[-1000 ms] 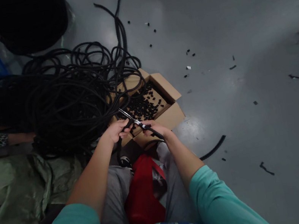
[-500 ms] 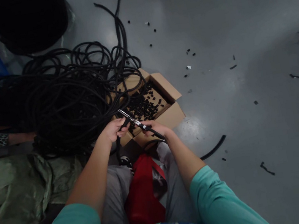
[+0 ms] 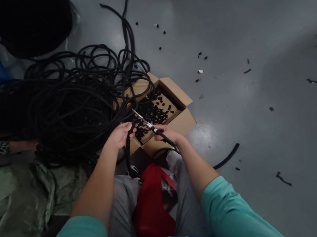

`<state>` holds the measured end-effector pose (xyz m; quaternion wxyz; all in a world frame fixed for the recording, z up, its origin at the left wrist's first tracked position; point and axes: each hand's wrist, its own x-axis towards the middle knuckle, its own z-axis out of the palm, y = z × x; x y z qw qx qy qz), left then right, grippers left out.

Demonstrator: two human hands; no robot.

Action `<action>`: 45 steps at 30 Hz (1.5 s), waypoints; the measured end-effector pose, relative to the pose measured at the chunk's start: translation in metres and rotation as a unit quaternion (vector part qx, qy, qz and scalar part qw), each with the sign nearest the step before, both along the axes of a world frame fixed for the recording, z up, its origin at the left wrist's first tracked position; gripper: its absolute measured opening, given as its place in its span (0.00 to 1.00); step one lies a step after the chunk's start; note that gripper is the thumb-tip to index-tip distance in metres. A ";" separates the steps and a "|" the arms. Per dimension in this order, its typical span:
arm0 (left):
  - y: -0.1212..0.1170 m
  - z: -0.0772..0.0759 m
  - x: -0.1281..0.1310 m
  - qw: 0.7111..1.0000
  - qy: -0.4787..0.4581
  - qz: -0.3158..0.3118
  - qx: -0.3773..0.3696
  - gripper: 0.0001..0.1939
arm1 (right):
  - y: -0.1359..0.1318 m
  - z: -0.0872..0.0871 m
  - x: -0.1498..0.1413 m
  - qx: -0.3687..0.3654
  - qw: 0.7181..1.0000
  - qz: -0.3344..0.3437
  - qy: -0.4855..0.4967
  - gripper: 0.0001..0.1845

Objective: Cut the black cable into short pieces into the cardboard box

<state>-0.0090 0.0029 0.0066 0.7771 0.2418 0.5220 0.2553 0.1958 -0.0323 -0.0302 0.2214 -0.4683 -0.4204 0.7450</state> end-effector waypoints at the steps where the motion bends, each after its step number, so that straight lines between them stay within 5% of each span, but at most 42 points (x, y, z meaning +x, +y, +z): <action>1: 0.000 0.001 0.001 1.000 -0.001 0.012 0.014 0.05 | 0.001 -0.001 0.001 0.004 1.000 0.007 0.002 0.31; 6: 0.002 0.002 0.004 0.997 0.006 0.053 0.058 0.04 | 0.002 -0.005 0.001 0.006 0.999 0.048 -0.007 0.33; 20: -0.008 -0.003 0.021 0.997 0.051 0.010 0.049 0.09 | -0.001 -0.016 -0.008 0.062 0.997 0.049 -0.012 0.36; 38: -0.003 -0.001 0.007 1.000 -0.010 -0.014 -0.003 0.11 | -0.001 -0.003 -0.010 0.083 0.995 0.033 -0.041 0.28; 45: -0.002 -0.004 0.007 0.996 0.056 -0.011 0.067 0.09 | -0.001 -0.004 -0.009 0.073 0.995 0.040 -0.058 0.26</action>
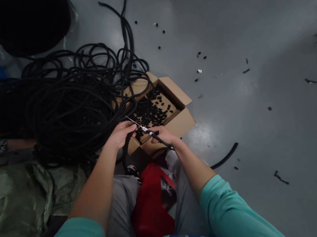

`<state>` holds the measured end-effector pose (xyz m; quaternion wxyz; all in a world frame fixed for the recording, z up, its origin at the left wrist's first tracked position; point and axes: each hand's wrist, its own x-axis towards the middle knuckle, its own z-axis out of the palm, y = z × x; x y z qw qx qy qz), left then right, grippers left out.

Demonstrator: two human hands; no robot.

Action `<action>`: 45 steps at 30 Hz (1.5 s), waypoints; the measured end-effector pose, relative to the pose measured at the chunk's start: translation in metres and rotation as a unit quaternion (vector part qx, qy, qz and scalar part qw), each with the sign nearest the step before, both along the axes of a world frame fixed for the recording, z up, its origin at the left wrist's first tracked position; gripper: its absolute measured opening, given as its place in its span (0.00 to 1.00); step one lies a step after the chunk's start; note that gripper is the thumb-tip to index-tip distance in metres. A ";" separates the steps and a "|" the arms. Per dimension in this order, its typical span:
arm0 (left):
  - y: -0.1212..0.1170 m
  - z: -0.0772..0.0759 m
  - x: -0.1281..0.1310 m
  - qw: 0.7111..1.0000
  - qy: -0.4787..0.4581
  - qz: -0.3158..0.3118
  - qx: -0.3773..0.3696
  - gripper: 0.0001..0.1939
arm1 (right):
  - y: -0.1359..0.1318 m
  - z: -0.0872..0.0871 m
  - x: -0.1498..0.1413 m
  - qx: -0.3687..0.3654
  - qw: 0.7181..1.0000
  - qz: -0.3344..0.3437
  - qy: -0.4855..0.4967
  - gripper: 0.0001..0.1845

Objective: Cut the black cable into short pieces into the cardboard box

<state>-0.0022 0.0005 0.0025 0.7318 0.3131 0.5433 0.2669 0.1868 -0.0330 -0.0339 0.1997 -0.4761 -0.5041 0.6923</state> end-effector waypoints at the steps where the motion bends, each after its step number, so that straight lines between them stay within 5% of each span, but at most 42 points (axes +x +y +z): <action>1: 0.000 -0.001 0.001 1.000 0.022 0.003 0.019 0.09 | 0.000 -0.001 0.000 -0.004 1.000 0.000 -0.001 0.26; 6: -0.002 -0.002 0.004 0.995 0.078 -0.027 0.052 0.04 | 0.000 -0.002 0.000 -0.023 0.999 -0.004 0.028 0.29; 12: -0.003 0.001 0.003 0.994 0.041 -0.093 0.044 0.09 | 0.001 0.006 0.000 -0.049 0.993 0.007 0.107 0.31; 24: -0.002 0.002 0.002 0.997 -0.059 -0.019 -0.047 0.16 | -0.003 -0.002 -0.003 -0.076 0.995 -0.011 0.071 0.26; 36: -0.003 0.002 0.003 1.000 -0.021 0.013 -0.006 0.13 | -0.001 0.005 0.002 -0.121 0.985 -0.106 0.063 0.27; 45: 0.001 0.009 0.005 0.996 -0.021 0.090 -0.006 0.06 | 0.002 0.000 0.009 -0.087 0.992 -0.040 0.085 0.34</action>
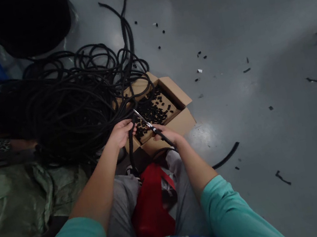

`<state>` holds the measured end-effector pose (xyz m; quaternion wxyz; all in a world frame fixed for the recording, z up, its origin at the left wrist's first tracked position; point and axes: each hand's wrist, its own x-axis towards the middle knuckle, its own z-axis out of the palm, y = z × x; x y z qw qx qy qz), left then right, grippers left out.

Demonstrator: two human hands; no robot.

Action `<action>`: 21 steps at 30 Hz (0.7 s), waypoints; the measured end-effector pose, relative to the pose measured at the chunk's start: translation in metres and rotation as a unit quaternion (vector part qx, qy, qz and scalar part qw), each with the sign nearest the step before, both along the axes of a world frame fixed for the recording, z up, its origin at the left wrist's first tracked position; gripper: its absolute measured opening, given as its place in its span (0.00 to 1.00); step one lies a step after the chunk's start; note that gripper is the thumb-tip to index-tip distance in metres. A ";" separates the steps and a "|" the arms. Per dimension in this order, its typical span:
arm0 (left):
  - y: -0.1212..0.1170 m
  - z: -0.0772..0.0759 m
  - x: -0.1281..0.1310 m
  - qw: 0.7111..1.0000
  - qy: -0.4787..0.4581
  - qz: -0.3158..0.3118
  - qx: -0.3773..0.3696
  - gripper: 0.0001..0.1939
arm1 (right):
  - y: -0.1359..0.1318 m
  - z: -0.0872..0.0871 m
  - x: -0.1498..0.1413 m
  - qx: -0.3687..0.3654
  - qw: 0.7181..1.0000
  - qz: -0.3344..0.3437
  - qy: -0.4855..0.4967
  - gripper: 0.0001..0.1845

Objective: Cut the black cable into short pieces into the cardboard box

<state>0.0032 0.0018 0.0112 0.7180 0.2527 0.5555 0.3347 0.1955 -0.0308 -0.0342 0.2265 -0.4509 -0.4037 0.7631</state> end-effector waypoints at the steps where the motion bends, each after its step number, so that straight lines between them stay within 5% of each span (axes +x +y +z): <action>1: 0.000 -0.001 0.000 1.000 0.006 0.011 0.002 0.06 | 0.000 0.000 0.001 0.001 1.000 0.005 0.004 0.35; 8: -0.003 -0.010 0.002 0.999 0.024 -0.023 0.011 0.09 | 0.001 -0.001 -0.004 0.031 0.998 0.047 -0.012 0.33; 21: -0.003 -0.009 0.002 0.998 0.026 -0.056 0.014 0.10 | -0.001 0.002 -0.009 0.061 0.996 0.021 -0.054 0.28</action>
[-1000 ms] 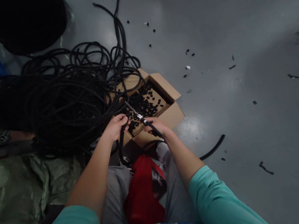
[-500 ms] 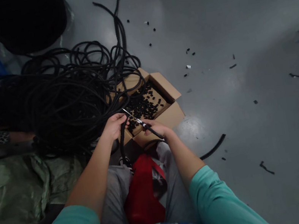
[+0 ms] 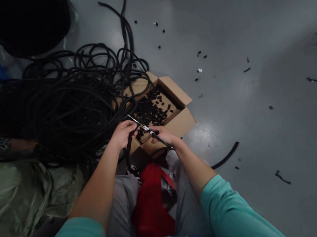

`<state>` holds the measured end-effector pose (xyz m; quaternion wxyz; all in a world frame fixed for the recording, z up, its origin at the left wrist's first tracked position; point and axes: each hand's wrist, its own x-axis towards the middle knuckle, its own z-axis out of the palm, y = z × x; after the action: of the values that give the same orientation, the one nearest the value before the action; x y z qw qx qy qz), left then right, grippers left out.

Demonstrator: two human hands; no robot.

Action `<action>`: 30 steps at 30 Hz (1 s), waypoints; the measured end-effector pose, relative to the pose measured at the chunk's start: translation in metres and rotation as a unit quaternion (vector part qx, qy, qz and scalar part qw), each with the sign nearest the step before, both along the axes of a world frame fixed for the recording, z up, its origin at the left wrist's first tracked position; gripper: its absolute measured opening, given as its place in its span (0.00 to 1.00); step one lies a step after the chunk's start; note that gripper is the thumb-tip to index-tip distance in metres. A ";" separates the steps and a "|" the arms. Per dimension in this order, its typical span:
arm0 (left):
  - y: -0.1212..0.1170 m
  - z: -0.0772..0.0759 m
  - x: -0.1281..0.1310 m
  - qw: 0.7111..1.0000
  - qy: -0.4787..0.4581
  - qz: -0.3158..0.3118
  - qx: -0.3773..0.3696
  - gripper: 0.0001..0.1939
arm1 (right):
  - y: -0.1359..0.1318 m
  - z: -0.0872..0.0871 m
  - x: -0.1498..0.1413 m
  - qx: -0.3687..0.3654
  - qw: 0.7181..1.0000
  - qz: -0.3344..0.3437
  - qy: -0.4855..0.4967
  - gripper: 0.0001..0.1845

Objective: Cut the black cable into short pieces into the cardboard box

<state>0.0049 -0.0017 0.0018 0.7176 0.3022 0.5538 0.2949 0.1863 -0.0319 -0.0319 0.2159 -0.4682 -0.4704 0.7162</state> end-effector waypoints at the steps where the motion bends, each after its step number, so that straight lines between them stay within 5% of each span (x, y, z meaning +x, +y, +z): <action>1: 0.000 -0.001 -0.001 1.000 -0.004 -0.001 0.002 0.10 | 0.000 0.000 0.000 0.002 1.000 -0.002 -0.006 0.27; 11: 0.000 0.001 0.002 0.999 0.021 0.012 0.042 0.11 | 0.000 0.000 -0.001 -0.011 1.000 -0.007 -0.029 0.25; 19: -0.001 -0.007 -0.001 0.987 0.127 -0.065 0.071 0.03 | -0.001 -0.002 -0.001 -0.022 0.999 0.019 0.014 0.30; 30: 0.000 0.007 0.002 0.995 0.051 -0.081 -0.013 0.11 | -0.004 -0.005 -0.001 -0.019 0.999 0.008 0.039 0.29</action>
<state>0.0065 -0.0021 0.0090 0.7141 0.3514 0.5668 0.2127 0.1857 -0.0361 -0.0369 0.2196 -0.4399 -0.4512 0.7448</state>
